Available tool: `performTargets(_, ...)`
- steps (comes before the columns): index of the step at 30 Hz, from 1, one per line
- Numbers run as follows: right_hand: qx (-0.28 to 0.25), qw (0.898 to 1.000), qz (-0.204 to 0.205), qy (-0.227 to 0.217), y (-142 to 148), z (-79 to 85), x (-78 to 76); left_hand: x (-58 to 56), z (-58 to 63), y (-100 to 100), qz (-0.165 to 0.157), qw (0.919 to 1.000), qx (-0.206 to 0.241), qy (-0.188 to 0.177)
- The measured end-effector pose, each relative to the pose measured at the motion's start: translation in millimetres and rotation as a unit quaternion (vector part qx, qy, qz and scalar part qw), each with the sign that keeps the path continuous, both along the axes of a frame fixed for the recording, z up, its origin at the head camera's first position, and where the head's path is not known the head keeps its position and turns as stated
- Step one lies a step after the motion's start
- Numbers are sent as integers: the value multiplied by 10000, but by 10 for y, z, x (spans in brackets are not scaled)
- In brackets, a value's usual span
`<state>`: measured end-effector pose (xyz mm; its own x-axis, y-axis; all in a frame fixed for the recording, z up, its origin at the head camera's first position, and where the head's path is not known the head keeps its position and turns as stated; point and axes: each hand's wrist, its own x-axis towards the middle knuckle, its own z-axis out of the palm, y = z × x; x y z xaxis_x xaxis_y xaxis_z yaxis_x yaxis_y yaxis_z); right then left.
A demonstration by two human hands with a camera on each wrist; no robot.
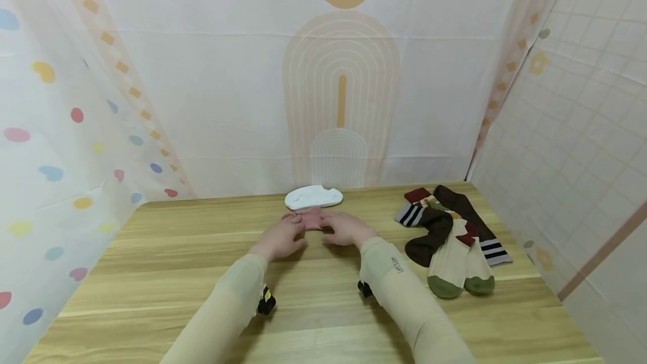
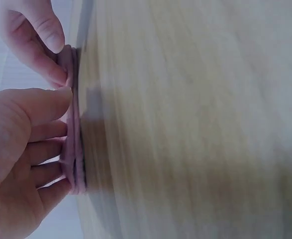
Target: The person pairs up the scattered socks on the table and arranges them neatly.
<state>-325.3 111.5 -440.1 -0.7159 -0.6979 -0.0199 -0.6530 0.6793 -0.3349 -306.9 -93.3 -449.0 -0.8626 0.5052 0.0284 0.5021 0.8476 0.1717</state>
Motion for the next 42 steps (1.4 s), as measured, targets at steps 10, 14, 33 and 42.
performTargets(10, -103, 9996, -196, 181, 54, 57, 6, 56, 53, -11, -323, 9985, 428, -94)
performTargets(14, -299, 9991, -219, 217, 95, 79, 41, 80, 79, -33, -369, 9971, 655, -121)
performTargets(33, -865, 9927, -817, 207, 718, 187, 459, 287, 96, -183, -1082, 9834, 1418, 322)
performTargets(42, -1015, 9858, -1303, 308, 1071, 169, 594, 398, 119, -170, -903, 9767, 1938, -198)
